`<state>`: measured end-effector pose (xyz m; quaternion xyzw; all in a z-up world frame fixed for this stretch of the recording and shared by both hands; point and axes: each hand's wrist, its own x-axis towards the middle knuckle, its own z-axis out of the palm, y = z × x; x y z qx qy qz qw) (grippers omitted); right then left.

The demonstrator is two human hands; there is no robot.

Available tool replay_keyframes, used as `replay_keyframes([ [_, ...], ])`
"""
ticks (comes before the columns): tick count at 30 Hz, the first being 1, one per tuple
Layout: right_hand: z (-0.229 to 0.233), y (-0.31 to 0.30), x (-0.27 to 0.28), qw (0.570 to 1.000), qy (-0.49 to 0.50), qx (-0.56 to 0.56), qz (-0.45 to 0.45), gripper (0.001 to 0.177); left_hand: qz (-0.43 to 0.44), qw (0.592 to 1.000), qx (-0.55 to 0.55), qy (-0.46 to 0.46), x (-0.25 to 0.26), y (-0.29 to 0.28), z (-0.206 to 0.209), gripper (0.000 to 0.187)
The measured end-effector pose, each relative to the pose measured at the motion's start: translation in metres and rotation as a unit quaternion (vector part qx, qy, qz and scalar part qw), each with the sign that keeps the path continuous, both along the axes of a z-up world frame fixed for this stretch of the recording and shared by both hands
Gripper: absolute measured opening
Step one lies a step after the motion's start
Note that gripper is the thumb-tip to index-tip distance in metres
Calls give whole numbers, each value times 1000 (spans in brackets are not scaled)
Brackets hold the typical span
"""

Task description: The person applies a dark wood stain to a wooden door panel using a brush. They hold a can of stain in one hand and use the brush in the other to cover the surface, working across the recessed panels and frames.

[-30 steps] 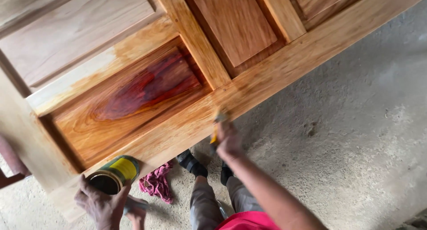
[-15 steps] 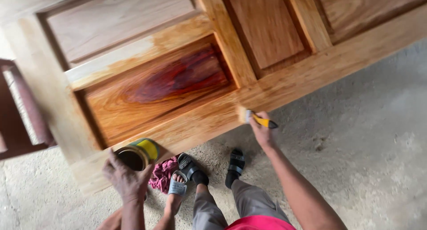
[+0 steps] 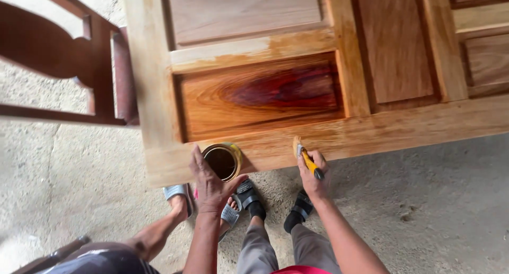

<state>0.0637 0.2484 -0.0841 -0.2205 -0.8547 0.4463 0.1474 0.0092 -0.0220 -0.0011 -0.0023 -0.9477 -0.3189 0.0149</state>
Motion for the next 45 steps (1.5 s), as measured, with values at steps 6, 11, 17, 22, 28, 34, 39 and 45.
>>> replay_keyframes([
  [6,16,-9,-13,964,-14,-266,11,17,11,992,123,4,15,-18,-30,147],
  [11,107,-58,-26,957,-13,-280,80,17,11,999,29,34,15,-3,-19,141],
  [17,116,-108,-43,984,29,-62,163,17,-14,998,-39,52,9,21,2,128],
  [22,79,-122,-58,987,-1,74,145,21,-37,995,-69,56,16,30,-15,108],
  [28,64,-120,-67,966,-47,166,192,15,-47,990,-92,93,19,35,-25,92],
  [34,106,-98,-67,956,27,143,255,23,-42,994,-41,90,13,28,-8,115],
  [39,136,-65,-79,827,72,187,526,21,-48,998,-36,23,8,22,-2,125],
  [45,142,-62,-92,802,-69,129,579,14,-90,990,-61,93,13,22,-13,121],
])
